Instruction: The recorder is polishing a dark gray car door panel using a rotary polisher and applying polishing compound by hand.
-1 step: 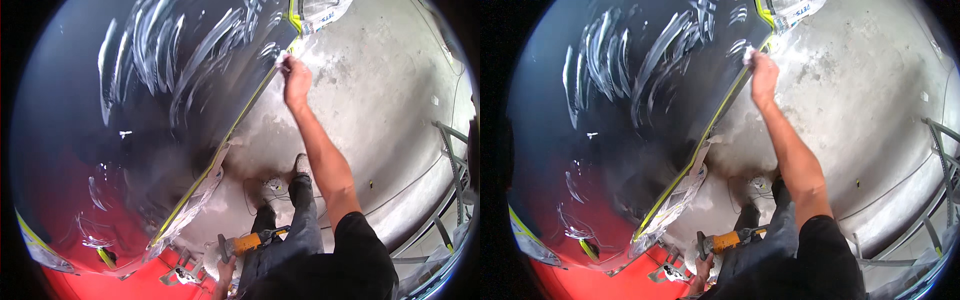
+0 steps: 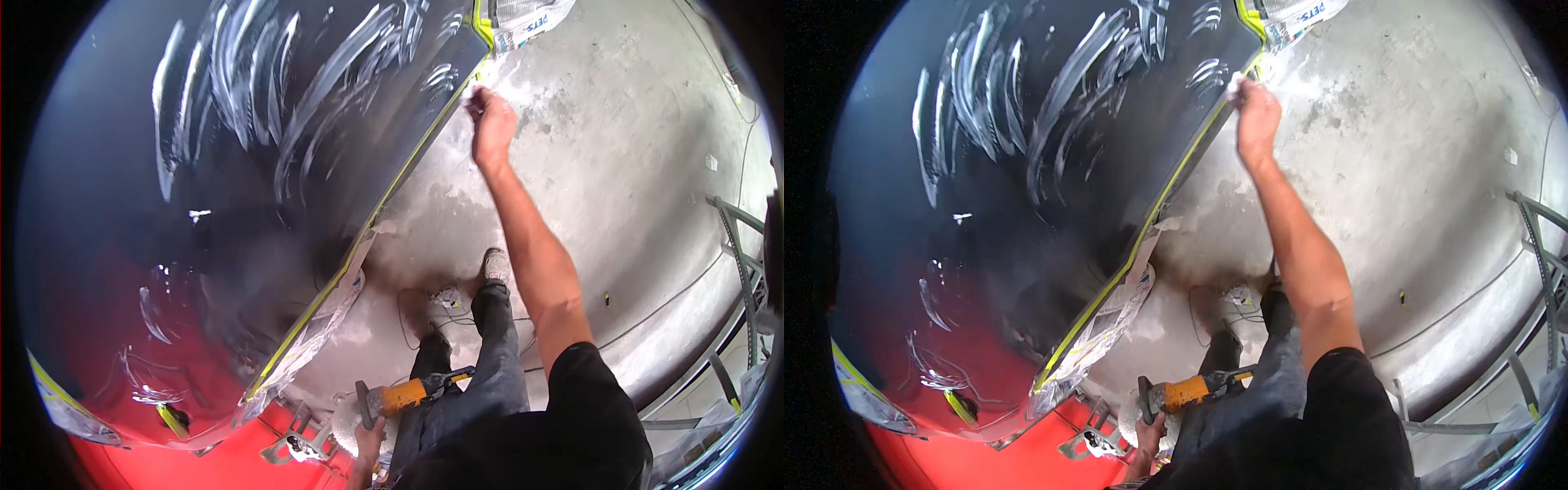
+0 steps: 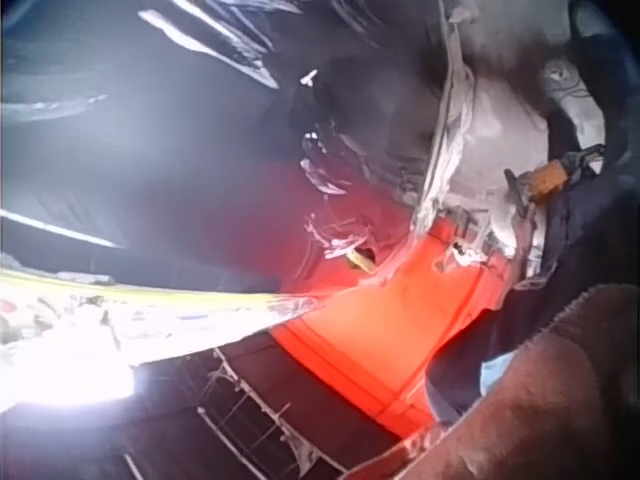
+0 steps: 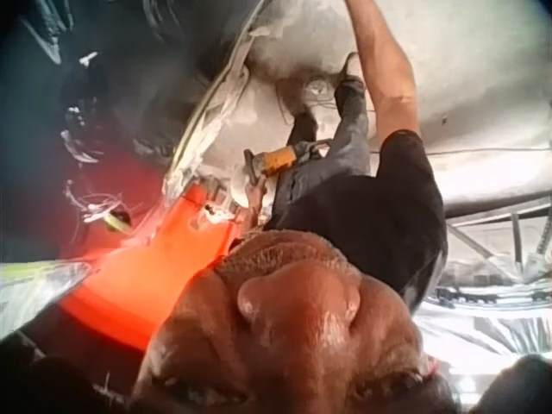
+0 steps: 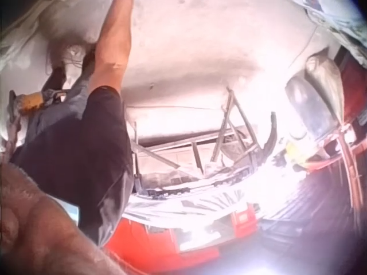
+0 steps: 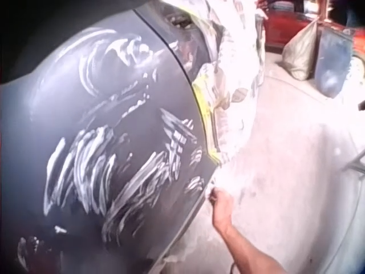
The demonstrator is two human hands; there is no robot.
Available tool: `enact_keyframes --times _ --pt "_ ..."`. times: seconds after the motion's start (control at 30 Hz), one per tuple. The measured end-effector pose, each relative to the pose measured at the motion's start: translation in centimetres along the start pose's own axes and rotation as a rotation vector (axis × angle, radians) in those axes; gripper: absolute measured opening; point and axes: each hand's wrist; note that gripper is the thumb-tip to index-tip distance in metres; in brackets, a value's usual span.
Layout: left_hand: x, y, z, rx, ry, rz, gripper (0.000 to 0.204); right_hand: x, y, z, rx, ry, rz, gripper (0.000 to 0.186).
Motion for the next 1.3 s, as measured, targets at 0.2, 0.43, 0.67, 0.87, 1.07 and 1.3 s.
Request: enact_keyframes --times 0.2,0.43,0.67,0.87,1.07,1.3 --pt "1.8 3.2 -0.2 0.002 0.006 0.066 0.023 4.3 -6.6 7.1 -0.099 -0.059 0.047 0.031" --pt "3.9 6.8 0.7 0.022 0.01 0.088 0.031 -11.4 -18.3 5.9 0.028 -0.072 -0.209 0.028" --pt "5.9 8.0 1.3 0.016 0.005 0.1 0.031 -6.6 -16.6 7.9 0.158 -0.078 0.02 0.026" --pt "6.2 6.9 1.9 0.022 -0.055 0.058 0.026 -14.6 -20.4 9.7 -0.177 0.159 -0.081 0.029" --pt "7.7 5.4 2.0 0.144 -0.036 0.015 0.031 -27.2 -26.6 11.3 -0.601 0.325 -0.031 0.03" --pt "9.7 7.8 4.1 0.096 0.004 -0.031 0.031 -37.7 -28.9 8.2 -0.419 0.176 0.028 0.035"
Point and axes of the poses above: each hand's wrist, its own x-axis towards the middle knuckle, its own z-axis out of the back of the hand, y = z × x, and after that the axes turned 14 degrees about x, right-handed
